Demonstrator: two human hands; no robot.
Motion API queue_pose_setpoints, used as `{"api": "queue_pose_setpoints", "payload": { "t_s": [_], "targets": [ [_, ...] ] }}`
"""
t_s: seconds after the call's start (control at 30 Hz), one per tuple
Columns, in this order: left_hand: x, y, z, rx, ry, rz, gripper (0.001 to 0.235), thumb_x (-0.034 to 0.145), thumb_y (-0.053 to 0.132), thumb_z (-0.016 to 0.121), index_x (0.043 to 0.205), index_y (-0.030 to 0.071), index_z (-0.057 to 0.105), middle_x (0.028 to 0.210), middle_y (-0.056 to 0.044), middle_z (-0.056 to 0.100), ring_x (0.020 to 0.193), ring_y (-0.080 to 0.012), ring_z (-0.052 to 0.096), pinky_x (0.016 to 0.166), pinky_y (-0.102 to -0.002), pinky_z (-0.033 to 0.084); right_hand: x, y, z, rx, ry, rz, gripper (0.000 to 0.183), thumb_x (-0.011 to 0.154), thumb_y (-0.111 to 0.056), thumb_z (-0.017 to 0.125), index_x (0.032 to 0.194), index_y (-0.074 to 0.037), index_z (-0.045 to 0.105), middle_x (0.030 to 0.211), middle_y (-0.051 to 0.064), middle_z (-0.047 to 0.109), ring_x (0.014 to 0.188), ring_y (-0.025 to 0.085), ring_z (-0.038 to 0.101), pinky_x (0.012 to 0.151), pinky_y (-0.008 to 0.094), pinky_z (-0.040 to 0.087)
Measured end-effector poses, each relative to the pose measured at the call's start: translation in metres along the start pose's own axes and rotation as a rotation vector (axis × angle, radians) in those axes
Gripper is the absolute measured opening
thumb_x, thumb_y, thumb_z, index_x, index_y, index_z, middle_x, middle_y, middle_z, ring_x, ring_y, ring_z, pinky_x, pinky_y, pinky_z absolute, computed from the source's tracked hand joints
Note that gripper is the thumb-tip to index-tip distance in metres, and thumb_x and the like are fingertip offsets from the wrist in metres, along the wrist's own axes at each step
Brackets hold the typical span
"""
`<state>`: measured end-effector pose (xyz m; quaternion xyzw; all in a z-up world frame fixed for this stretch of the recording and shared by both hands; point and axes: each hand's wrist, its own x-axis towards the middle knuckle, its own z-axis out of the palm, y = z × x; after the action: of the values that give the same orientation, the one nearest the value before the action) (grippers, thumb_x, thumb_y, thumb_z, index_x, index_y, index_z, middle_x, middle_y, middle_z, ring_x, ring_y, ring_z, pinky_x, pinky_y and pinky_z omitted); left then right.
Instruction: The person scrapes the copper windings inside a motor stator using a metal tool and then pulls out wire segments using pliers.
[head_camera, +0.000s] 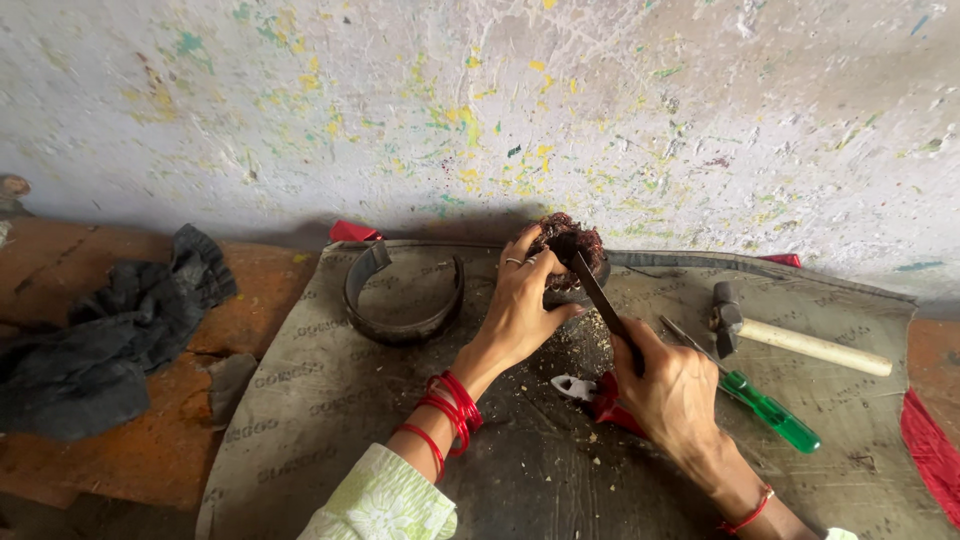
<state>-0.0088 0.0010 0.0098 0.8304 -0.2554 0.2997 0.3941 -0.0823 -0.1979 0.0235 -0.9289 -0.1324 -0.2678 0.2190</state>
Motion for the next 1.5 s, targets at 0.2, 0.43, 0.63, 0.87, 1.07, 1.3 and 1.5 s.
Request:
{"api": "queue_pose_setpoints", "payload": {
  "t_s": [0.2, 0.43, 0.63, 0.87, 1.07, 1.3, 1.5],
  "targets": [
    [0.001, -0.002, 0.001, -0.002, -0.050, -0.026, 0.047, 0.072, 0.015, 0.092, 0.104, 0.005, 0.059, 0.113, -0.022, 0.072, 0.150, -0.0412, 0.037, 0.123, -0.063, 0.024, 0.001, -0.003, -0.002, -0.021, 0.038, -0.020, 0.022, 0.090, -0.022, 0.068, 0.108, -0.012, 0.076, 0.050, 0.014, 0.061, 0.040, 0.032, 0.060, 0.043, 0.045, 0.047],
    [0.001, 0.002, 0.002, -0.014, 0.021, -0.045, 0.048, 0.065, 0.012, 0.094, 0.098, 0.003, 0.059, 0.138, -0.036, 0.054, 0.146, -0.0469, 0.032, 0.117, -0.062, 0.026, 0.000, -0.006, 0.001, -0.008, 0.025, -0.008, 0.020, 0.092, -0.021, 0.067, 0.108, -0.010, 0.074, 0.050, 0.014, 0.061, 0.039, 0.032, 0.059, 0.043, 0.045, 0.046],
    [0.001, 0.001, 0.002, -0.024, 0.003, -0.047, 0.047, 0.067, 0.012, 0.093, 0.098, 0.004, 0.059, 0.123, -0.028, 0.066, 0.147, -0.0439, 0.036, 0.120, -0.063, 0.025, 0.000, -0.007, 0.004, -0.002, 0.006, -0.012, 0.019, 0.094, -0.019, 0.064, 0.107, -0.009, 0.072, 0.048, 0.011, 0.061, 0.036, 0.029, 0.059, 0.039, 0.043, 0.045],
    [0.004, -0.004, 0.005, -0.019, -0.002, -0.050, 0.046, 0.067, 0.014, 0.094, 0.097, 0.005, 0.060, 0.122, -0.026, 0.067, 0.147, -0.0432, 0.037, 0.120, -0.063, 0.024, 0.004, -0.013, 0.009, -0.105, 0.054, -0.094, 0.016, 0.094, -0.019, 0.064, 0.106, -0.010, 0.069, 0.047, 0.012, 0.059, 0.037, 0.030, 0.059, 0.039, 0.044, 0.044],
    [0.002, 0.001, 0.003, -0.037, 0.023, -0.121, 0.048, 0.062, 0.012, 0.095, 0.095, 0.002, 0.061, 0.149, -0.035, 0.043, 0.144, -0.0506, 0.034, 0.114, -0.061, 0.032, -0.005, -0.011, 0.007, -0.111, 0.091, -0.142, 0.014, 0.093, -0.020, 0.063, 0.103, -0.011, 0.068, 0.047, 0.012, 0.059, 0.037, 0.031, 0.058, 0.038, 0.045, 0.043],
    [0.004, -0.003, 0.006, -0.039, 0.017, -0.103, 0.050, 0.060, 0.014, 0.096, 0.093, 0.003, 0.061, 0.149, -0.036, 0.044, 0.144, -0.0513, 0.034, 0.114, -0.064, 0.030, 0.025, -0.007, 0.033, -0.164, -0.092, -0.081, 0.013, 0.105, -0.017, 0.054, 0.107, -0.006, 0.062, 0.045, 0.006, 0.058, 0.029, 0.021, 0.054, 0.029, 0.040, 0.039],
    [0.000, -0.012, 0.011, -0.025, 0.027, -0.051, 0.049, 0.064, 0.015, 0.095, 0.096, 0.004, 0.060, 0.121, -0.023, 0.066, 0.147, -0.0438, 0.041, 0.119, -0.063, 0.031, 0.006, -0.013, 0.013, -0.160, 0.020, -0.115, 0.015, 0.099, -0.021, 0.054, 0.103, -0.010, 0.064, 0.043, 0.010, 0.055, 0.032, 0.025, 0.052, 0.034, 0.041, 0.039]
  ]
}}
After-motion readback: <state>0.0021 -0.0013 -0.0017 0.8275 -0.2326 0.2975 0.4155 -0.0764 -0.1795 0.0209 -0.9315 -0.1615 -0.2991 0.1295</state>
